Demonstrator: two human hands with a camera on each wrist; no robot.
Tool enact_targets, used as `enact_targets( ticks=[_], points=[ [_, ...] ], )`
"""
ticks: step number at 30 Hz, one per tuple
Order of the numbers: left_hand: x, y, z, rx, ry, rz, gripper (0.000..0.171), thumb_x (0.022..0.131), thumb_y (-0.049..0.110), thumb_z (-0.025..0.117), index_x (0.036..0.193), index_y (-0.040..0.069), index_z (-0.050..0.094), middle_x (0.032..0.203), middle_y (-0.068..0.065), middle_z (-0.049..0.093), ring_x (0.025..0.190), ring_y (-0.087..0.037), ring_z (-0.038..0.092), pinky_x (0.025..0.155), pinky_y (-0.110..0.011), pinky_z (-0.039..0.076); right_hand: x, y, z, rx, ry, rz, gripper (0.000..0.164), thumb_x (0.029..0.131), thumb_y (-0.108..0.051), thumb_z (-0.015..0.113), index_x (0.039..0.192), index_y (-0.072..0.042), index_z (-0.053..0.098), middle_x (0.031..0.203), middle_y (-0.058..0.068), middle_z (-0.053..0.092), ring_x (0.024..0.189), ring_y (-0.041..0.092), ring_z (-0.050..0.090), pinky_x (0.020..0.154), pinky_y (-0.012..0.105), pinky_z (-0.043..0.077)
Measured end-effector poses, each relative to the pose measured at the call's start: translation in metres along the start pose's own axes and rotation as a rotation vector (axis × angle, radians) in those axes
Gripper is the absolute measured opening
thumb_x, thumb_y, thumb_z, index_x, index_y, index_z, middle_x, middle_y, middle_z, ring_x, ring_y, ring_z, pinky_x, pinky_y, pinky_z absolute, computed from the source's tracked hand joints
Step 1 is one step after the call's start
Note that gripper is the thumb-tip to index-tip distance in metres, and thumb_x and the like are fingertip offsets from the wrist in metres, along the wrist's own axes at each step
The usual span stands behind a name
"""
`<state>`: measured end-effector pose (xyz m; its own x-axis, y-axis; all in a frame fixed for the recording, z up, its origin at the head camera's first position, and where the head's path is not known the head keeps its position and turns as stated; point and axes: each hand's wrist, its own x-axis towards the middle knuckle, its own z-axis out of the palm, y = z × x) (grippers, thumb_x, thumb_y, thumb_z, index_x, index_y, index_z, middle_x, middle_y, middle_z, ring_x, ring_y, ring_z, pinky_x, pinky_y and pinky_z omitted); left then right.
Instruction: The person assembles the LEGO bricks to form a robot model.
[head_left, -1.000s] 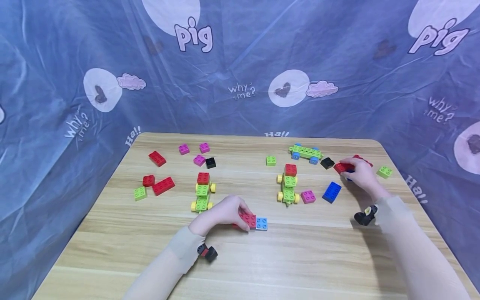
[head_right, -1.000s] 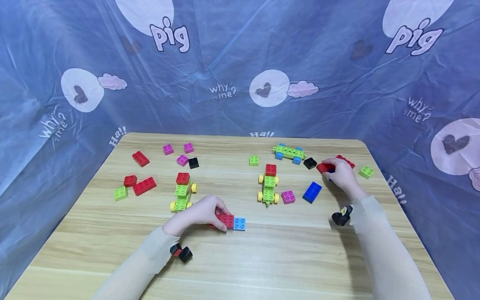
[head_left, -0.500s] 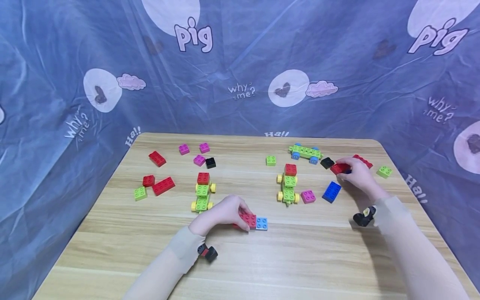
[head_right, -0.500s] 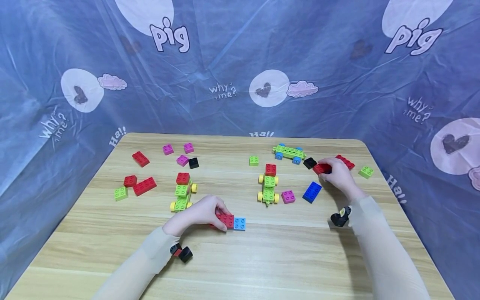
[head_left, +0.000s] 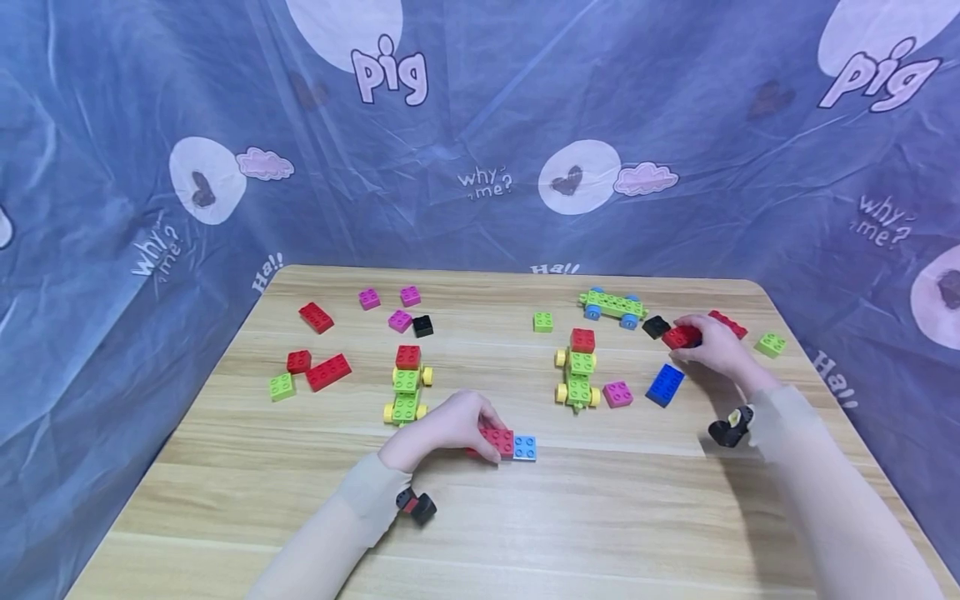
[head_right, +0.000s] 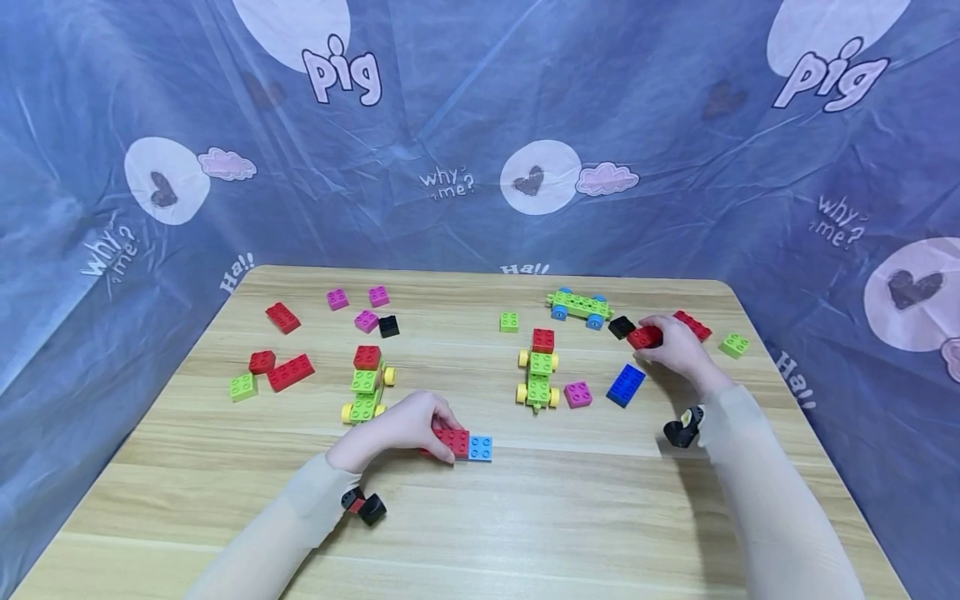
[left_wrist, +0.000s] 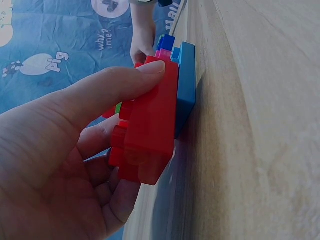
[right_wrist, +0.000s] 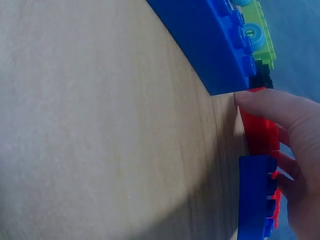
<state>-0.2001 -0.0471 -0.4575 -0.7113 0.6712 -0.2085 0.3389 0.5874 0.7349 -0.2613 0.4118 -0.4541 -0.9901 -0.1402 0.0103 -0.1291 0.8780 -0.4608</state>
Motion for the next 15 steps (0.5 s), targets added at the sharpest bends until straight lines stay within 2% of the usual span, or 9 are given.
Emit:
enact_targets(
  ticks=[15],
  points=[
    [-0.001, 0.0014, 0.0001, -0.015, 0.008, -0.003, 0.039, 0.061, 0.019, 0.09, 0.097, 0.011, 0.076, 0.094, 0.003, 0.071, 0.085, -0.008, 0.056, 0.079, -0.026, 0.046, 0.0063, 0.0006, -0.0007, -0.035, -0.03, -0.019, 0.052, 0.081, -0.012, 0.072, 0.125, 0.009, 0.053, 0.122, 0.037, 0.054, 0.104, 0.047, 0.053, 0.088, 0.061, 0.043]
  ],
)
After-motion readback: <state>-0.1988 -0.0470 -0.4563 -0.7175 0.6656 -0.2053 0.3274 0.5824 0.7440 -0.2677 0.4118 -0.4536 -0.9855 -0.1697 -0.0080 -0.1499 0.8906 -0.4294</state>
